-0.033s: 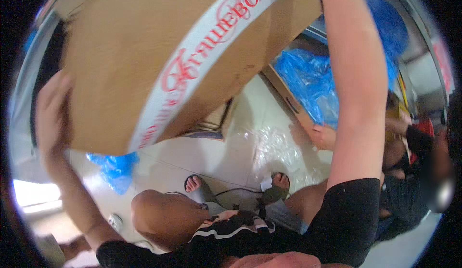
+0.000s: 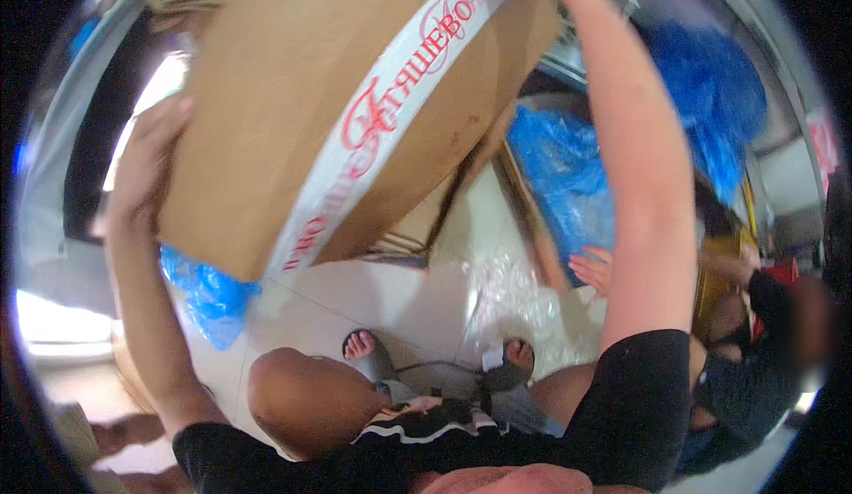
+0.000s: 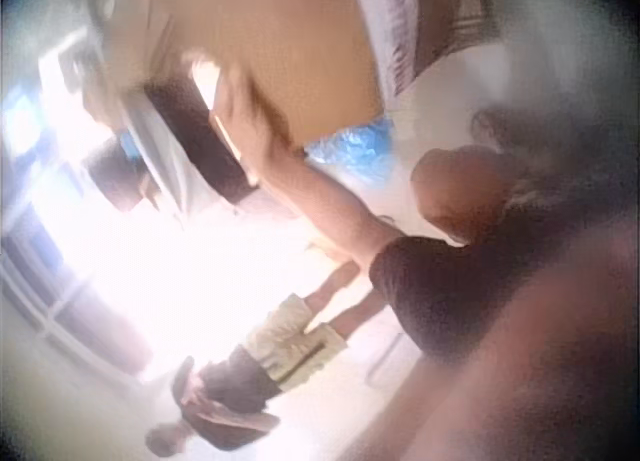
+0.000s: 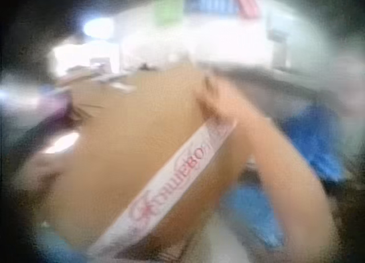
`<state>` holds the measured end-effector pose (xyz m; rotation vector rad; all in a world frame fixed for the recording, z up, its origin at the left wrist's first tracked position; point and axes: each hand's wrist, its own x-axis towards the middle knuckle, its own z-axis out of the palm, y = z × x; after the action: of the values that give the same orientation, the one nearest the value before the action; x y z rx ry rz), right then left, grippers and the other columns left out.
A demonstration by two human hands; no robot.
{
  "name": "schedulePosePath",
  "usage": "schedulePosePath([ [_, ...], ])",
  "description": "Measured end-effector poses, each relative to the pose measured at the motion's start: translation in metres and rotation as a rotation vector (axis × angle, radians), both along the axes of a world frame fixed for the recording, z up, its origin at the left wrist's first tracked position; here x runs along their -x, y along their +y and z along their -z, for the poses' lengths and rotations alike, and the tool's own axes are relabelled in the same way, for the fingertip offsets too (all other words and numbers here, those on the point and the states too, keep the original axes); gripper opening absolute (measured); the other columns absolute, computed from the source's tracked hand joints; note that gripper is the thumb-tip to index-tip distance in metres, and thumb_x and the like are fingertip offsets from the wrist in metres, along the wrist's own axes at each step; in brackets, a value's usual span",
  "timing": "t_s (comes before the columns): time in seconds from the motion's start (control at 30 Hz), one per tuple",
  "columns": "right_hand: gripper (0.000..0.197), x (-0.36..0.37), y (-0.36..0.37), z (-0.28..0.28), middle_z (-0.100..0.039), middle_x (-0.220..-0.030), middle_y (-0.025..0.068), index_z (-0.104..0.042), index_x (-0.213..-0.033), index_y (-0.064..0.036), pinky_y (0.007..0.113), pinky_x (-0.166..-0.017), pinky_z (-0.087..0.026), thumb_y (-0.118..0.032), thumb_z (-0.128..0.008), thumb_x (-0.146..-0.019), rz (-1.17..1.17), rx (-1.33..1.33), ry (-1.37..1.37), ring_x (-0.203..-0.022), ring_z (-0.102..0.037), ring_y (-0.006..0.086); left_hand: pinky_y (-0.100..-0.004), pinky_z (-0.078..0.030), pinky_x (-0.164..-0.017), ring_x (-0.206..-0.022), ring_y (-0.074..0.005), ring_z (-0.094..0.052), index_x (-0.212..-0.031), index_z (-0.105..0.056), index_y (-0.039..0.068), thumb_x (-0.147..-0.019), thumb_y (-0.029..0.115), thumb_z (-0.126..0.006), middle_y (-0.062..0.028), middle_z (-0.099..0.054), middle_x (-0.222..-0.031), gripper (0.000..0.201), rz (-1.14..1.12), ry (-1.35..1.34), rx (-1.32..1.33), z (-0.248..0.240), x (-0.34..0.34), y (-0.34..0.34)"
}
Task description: The person folds and organizes various flat cardboard boxes by hand, stacking them together on the floor.
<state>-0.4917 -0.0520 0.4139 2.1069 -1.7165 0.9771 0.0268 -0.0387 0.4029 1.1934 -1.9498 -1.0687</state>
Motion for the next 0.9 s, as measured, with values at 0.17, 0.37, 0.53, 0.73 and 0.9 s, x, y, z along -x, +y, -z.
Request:
schedulePosePath([
  [0.17,0.098,0.053,-0.081,0.195,-0.045,-0.155,0.0206,-0.036,-0.156,-0.0037,0.043,-0.118,-0.034,-0.067,-0.067,-0.088,-0.017,-0.640,-0.450,-0.143,-0.044,0.0327,-0.0309,-0.056,-0.091,-0.102,-0.0155,-0.070,-0.130,-0.064,-0.003,-0.102,0.030,-0.063,-0.0109,-0.072,-0.119,0.044,0.212,0.363,-0.432,0.014,0.041,-0.070],
  [0.37,0.098,0.003,-0.075,0.241,-0.053,-0.147,0.0231,-0.043,-0.150,0.0012,0.044,-0.114,-0.038,-0.066,-0.072,-0.085,0.211,-0.201,-1.164,-0.136,-0.050,0.0348,-0.0304,-0.054,-0.091,-0.103,-0.0146,-0.069,-0.130,-0.064,-0.003,-0.102,0.030,-0.063,-0.0091,-0.072,-0.118,0.043,0.149,0.282,-0.246,0.025,0.008,-0.062],
  [0.53,0.080,-0.012,-0.064,0.201,-0.056,-0.144,0.0169,-0.044,-0.149,-0.0036,0.048,-0.111,-0.042,-0.055,-0.067,-0.093,-0.344,-0.121,-1.768,-0.131,-0.054,0.0330,-0.0290,-0.054,-0.086,-0.094,-0.0114,-0.068,-0.125,-0.067,-0.003,-0.102,0.031,-0.065,-0.0067,-0.073,-0.109,0.042,0.106,0.337,-0.030,0.029,-0.010,-0.048],
  [0.73,0.061,-0.022,-0.006,0.116,-0.058,-0.144,0.0121,-0.049,-0.147,-0.0078,0.049,-0.110,-0.044,-0.047,-0.058,-0.101,-0.527,0.129,-1.677,-0.130,-0.055,0.0315,-0.0281,-0.054,-0.088,-0.098,-0.0128,-0.069,-0.119,-0.069,-0.003,-0.101,0.029,-0.064,-0.0070,-0.074,-0.109,0.037,0.078,0.339,-0.007,0.016,-0.018,-0.043],
  [0.9,0.055,0.048,0.059,0.034,-0.061,-0.141,0.0154,-0.048,-0.146,-0.0038,0.050,-0.107,-0.048,-0.041,-0.052,-0.106,-0.307,-0.052,-1.543,-0.125,-0.061,0.0322,-0.0288,-0.054,-0.082,-0.087,-0.0138,-0.067,-0.115,-0.071,0.000,-0.098,0.038,-0.067,-0.0069,-0.073,-0.102,0.041,-0.052,0.422,-0.251,-0.004,-0.013,-0.038],
])
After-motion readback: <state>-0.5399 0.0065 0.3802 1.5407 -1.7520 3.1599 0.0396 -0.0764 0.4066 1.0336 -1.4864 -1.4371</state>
